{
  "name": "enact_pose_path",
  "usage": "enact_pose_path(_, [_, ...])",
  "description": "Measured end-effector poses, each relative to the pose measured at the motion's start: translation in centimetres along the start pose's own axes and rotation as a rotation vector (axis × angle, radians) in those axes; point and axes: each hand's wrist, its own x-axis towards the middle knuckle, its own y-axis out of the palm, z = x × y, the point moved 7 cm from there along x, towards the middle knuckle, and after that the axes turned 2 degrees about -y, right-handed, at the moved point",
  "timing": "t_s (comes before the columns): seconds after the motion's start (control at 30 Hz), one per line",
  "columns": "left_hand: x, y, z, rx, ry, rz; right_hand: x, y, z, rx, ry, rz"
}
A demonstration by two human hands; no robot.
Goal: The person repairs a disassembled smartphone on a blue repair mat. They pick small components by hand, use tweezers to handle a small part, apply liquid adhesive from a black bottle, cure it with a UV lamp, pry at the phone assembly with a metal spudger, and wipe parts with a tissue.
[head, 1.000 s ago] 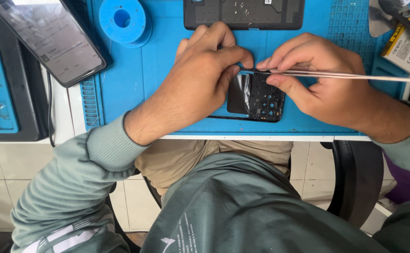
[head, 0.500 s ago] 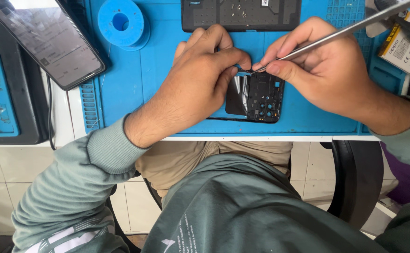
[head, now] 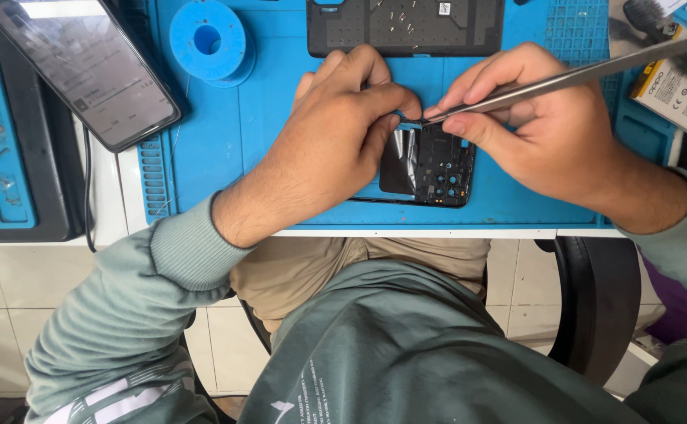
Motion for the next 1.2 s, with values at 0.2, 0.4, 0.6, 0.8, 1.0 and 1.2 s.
enact_pose_path(0.2, [0.1, 0.0, 0.0, -0.004, -0.006, 0.010, 0.1, 0.2, -0.2, 0.015, -0.010, -0.009])
enact_pose_path(0.4, [0.2, -0.9, -0.3, -0.056, -0.006, 0.062, 0.4, -1.2, -0.4, 0.195, 0.071, -0.049])
enact_pose_path(0.6, [0.2, -3.0, -2.2, -0.190, 0.163, -0.025, 0.3, -2.2, 0.8, 0.312, 0.105, -0.112])
enact_pose_path(0.8, [0.1, -4.2, -5.3, -0.257, 0.207, -0.111, 0.4, -2.2, 4.4, 0.351, 0.041, -0.196])
enact_pose_path(1.0, [0.0, -7.3, -9.6, -0.374, 0.226, -0.200, -1.8, -2.9, 11.0, 0.389, -0.040, -0.378])
enact_pose_path(1.2, [0.4, -7.8, -13.1, -0.282, 0.291, -0.225, -2.1, -0.1, 13.9, -0.129, -0.156, -0.324])
